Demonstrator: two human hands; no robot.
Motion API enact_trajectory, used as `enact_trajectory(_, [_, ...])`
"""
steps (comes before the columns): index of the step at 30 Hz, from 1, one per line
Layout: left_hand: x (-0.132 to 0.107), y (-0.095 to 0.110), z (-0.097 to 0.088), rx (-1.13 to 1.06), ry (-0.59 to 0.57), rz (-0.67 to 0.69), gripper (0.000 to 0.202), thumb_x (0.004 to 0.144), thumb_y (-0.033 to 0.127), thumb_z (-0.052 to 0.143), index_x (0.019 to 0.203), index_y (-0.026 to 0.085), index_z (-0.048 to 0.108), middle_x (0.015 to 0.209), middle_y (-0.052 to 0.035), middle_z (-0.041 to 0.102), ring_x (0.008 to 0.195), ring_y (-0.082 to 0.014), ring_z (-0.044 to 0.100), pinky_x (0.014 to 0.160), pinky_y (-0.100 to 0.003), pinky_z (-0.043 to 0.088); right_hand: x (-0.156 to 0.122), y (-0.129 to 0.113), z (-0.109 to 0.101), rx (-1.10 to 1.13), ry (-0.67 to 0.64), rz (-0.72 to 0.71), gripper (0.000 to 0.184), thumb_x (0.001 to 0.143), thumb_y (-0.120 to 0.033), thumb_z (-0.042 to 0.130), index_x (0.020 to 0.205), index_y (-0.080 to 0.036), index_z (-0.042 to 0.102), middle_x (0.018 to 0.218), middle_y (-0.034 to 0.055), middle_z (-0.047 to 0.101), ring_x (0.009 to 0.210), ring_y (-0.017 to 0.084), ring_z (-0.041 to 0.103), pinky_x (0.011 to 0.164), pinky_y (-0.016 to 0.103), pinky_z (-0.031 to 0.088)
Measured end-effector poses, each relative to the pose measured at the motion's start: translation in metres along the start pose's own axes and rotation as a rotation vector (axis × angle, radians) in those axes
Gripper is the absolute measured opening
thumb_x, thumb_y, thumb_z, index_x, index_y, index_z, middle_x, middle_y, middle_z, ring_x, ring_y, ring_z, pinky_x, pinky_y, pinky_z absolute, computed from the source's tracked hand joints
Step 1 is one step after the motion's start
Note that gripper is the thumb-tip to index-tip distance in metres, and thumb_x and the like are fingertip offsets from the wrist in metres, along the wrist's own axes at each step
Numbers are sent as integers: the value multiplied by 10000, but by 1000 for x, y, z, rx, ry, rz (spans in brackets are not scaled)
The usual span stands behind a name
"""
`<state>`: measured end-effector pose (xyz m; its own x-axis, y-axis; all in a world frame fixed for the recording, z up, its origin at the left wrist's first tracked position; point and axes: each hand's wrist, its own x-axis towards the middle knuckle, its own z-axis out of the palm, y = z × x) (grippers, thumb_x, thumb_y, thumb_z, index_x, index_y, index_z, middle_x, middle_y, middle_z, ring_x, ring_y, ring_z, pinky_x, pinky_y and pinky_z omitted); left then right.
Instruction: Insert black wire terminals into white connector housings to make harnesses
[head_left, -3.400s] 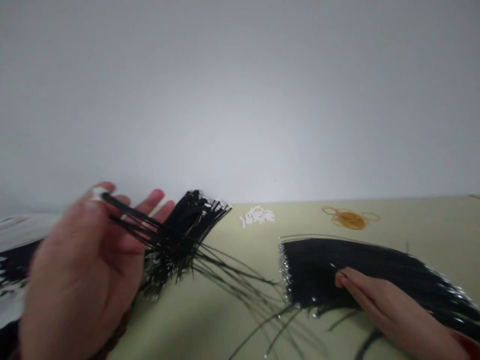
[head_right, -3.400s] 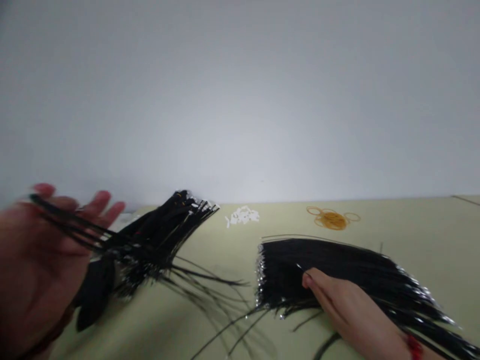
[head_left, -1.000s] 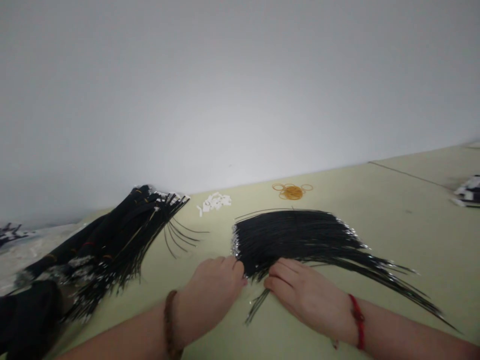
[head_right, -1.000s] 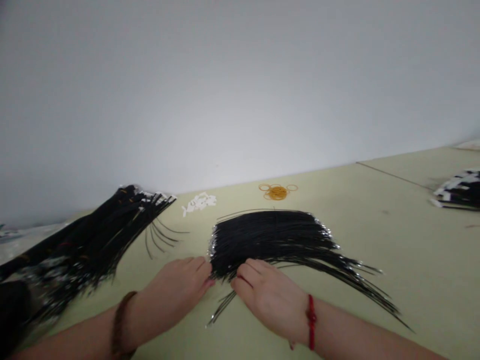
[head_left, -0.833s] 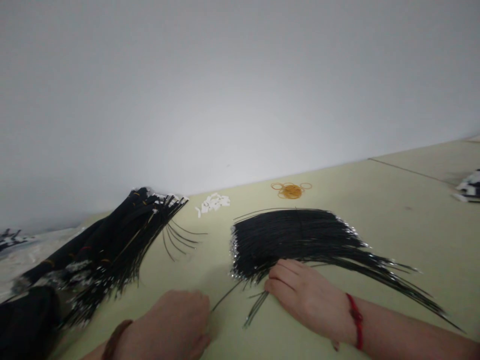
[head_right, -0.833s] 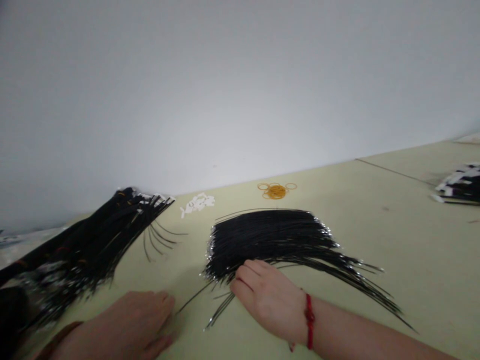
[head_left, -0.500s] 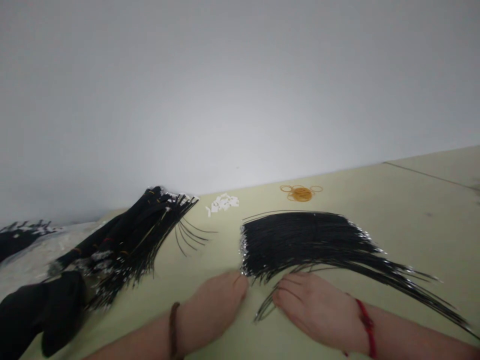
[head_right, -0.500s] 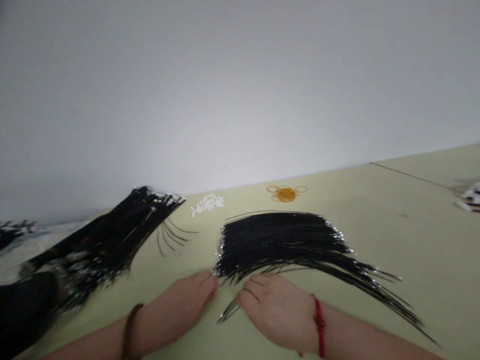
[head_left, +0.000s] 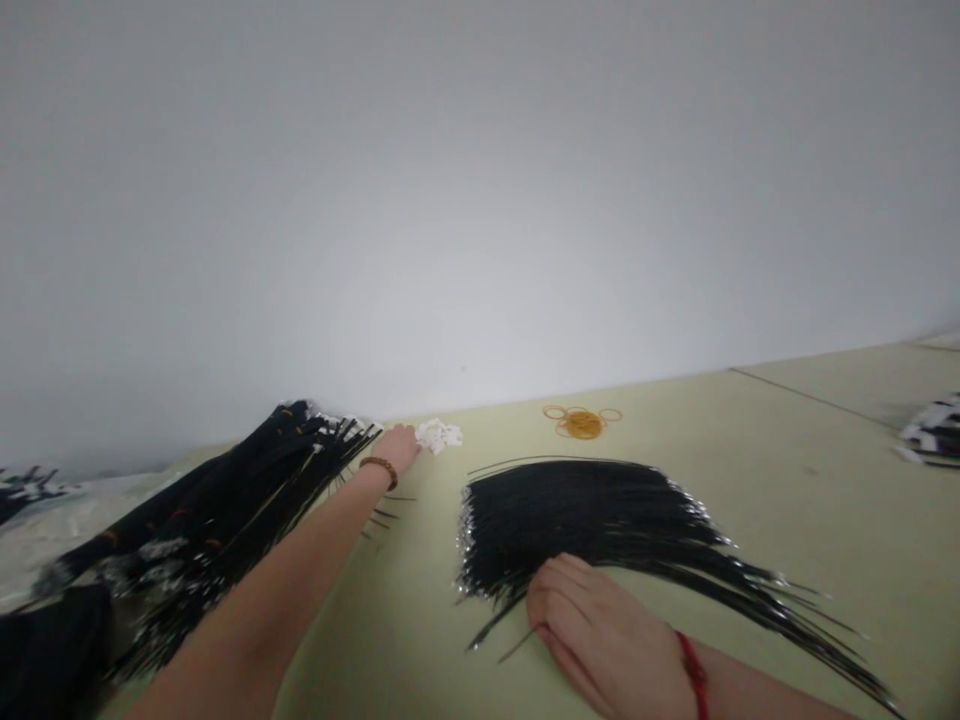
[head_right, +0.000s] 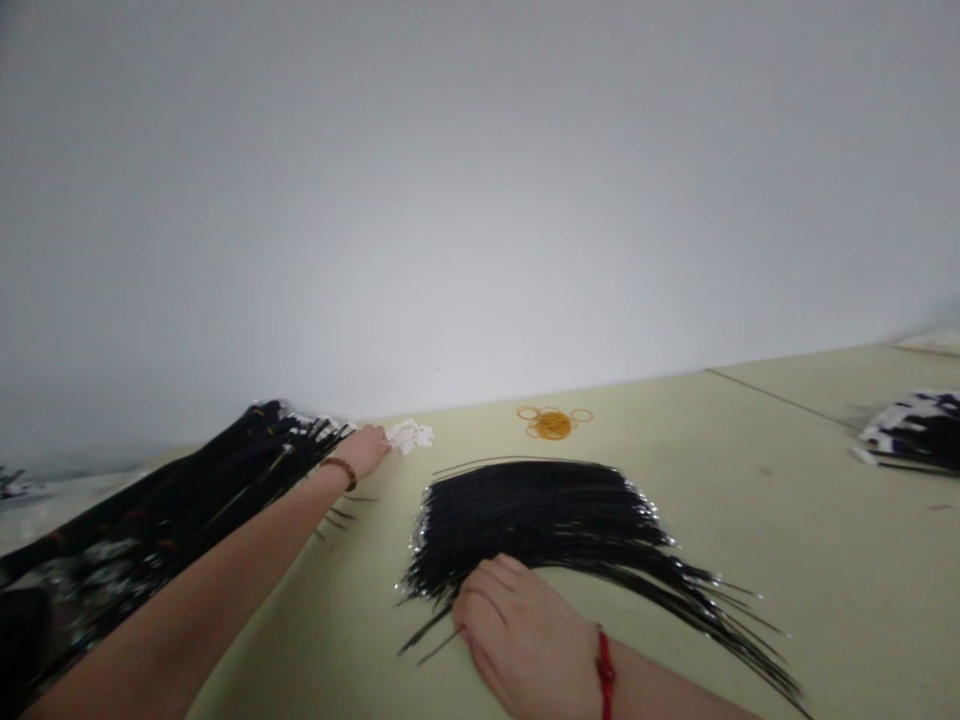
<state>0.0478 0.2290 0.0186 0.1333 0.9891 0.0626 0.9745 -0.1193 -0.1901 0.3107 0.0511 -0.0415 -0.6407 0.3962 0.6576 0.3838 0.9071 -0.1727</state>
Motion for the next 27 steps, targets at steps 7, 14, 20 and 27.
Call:
enact_trajectory(7, [0,5,22,87,58,63,255,864,285,534,1062,126,563,1096,-91,578,974,-223,568,826,-432,476,8,3,-14,78,108,-57,218,893,-117,269,874,-100,486,860,51,468,860,90,395,804,221,323])
enact_trajectory(14, [-13,6,15,-98,134,164,233,864,282,533,1031,125,575,1066,-83,589,972,-220,567,840,-439,463,66,3,-94,104,594,83,68,888,-115,404,900,-136,467,864,34,411,843,48,416,736,168,345])
enact_trajectory(20, [-52,14,-14,-489,203,159,258,889,324,478,1041,130,552,999,-73,593,905,-205,575,806,-418,463,102,9,-136,530,893,387,212,859,-305,497,947,-172,356,727,-10,364,646,17,416,573,119,352])
enact_trajectory(27, [-164,39,-27,-1099,-140,240,267,889,350,406,779,154,551,706,-9,603,620,-120,549,563,-237,428,44,50,-52,581,624,877,337,941,-389,404,938,-53,425,752,13,446,643,-1,447,568,86,408])
